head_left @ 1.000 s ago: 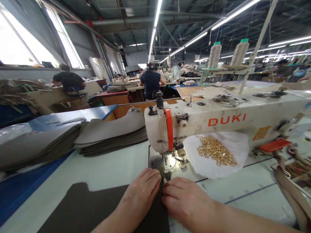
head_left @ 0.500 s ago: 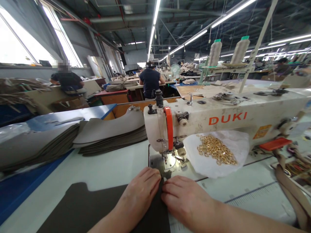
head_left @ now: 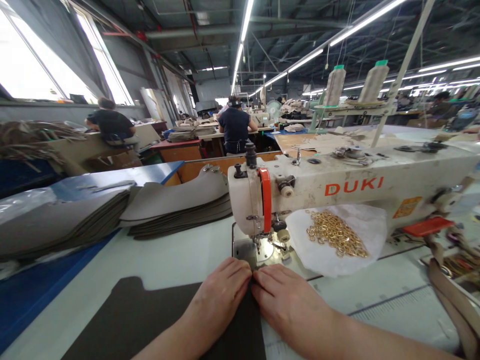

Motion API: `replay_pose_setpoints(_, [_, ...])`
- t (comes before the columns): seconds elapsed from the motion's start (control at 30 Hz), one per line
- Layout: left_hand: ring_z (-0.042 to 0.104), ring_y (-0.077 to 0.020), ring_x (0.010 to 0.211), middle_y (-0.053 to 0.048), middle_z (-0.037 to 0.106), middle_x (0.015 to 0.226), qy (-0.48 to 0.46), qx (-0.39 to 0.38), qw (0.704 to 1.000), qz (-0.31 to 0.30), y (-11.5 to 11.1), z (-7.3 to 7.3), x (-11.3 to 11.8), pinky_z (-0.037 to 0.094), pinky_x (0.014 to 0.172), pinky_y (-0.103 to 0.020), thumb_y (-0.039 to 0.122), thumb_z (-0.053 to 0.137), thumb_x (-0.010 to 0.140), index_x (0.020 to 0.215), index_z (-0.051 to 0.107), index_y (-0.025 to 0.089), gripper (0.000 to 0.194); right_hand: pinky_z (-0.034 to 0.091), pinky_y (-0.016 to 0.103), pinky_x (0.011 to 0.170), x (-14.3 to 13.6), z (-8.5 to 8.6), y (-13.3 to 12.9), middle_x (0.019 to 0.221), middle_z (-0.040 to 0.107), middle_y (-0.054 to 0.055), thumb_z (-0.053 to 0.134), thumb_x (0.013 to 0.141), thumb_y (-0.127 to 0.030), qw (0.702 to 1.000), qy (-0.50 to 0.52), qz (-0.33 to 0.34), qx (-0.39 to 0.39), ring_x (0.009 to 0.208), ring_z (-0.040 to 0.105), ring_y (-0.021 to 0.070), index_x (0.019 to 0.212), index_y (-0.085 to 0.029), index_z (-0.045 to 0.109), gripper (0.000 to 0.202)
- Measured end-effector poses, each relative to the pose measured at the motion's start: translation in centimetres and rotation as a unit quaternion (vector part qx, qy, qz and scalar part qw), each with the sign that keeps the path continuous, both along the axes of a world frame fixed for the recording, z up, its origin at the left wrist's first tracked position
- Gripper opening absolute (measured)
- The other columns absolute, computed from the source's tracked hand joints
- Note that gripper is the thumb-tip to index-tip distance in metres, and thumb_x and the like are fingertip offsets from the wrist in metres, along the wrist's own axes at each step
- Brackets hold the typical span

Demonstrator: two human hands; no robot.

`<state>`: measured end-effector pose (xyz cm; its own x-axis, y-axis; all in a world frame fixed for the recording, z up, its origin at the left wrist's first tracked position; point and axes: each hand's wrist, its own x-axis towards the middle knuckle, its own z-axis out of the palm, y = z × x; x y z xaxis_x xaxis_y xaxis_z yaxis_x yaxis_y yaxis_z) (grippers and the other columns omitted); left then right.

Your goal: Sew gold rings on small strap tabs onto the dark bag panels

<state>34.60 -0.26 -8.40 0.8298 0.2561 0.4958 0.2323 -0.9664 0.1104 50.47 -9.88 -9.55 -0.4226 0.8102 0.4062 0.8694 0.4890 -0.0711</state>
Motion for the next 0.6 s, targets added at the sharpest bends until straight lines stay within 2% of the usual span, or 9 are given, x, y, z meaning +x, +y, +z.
replay_pose_setpoints(0.3, [0.063,-0.0150,0.074,-0.004,0.067,0.082,-0.033,-0.029,0.999,-0.009,0.32,-0.08,-0.43,0.056,0.069,-0.026,0.019,0.037,0.096,0.086,0.061,0.017,0.026,0.039,0.037,0.097,-0.07,0.08,0.22,0.106,0.063,0.013,0.055,0.085,-0.013,0.999,-0.035,0.003,0.013,0.098,0.055,0.0226,0.098,-0.010,0.061,0.015])
replay_pose_setpoints(0.6, [0.062,-0.0152,0.073,-0.003,0.066,0.080,-0.020,-0.024,1.000,-0.002,0.28,0.24,0.17,0.056,0.069,-0.027,0.013,0.038,0.094,0.083,0.060,0.017,0.025,0.041,0.036,0.094,0.57,0.05,0.69,0.103,0.063,0.011,0.057,0.085,-0.015,0.998,-0.050,0.014,0.023,0.095,0.055,0.0222,0.095,-0.011,0.061,0.012])
